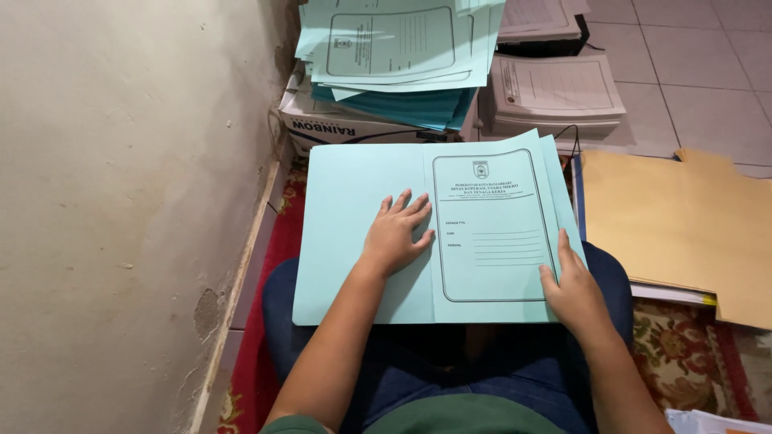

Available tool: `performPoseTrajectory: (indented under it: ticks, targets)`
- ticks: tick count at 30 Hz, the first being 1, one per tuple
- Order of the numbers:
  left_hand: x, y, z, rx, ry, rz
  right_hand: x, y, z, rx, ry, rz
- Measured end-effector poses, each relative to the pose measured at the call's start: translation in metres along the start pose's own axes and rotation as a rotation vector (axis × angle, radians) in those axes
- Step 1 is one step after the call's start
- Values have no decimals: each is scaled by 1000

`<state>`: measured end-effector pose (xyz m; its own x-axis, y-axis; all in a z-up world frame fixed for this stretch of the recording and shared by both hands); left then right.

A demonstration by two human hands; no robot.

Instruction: The person sits on the floor and repeatedly picks up light blue file folders from a stack, opens them to reveal a form inside, and then closes them. The person handles the folders one by one, placing them back on the stack.

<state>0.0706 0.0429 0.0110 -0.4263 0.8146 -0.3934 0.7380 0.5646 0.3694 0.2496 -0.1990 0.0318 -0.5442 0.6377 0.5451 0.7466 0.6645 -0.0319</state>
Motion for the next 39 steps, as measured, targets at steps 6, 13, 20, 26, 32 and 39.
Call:
performPoseTrajectory:
  ticks: [6, 13, 20, 26, 32, 39]
  targets:
    - [-1, -1, 1, 17, -16, -1, 12, -6, 0, 14, -219, -124]
    - [-1, -1, 2, 31, 0, 5, 0, 0, 3, -6, -138, -141]
    - [-3, -1, 0, 19, 8, 10, 17, 2, -24, 141, 265, -35]
    - [5, -2, 18, 58, -31, 57, 34, -1, -18, 264, 400, 81]
    - [-3, -1, 1, 20, 16, 13, 14, 8, -4, 229, 594, -65]
    - [-3, -1, 1, 15, 18, 15, 10, 10, 7, 212, 708, -48]
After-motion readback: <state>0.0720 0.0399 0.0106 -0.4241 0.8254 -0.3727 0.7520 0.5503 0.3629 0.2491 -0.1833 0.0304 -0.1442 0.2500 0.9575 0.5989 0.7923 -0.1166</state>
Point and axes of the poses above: each hand's wrist, its own y-axis towards the middle knuckle, its own z-axis out of the palm, x = y × z, the point moved 8 cm from there along y, towards the middle knuckle, and after that the axes turned 10 degrees about -x, right-handed, at the moved point
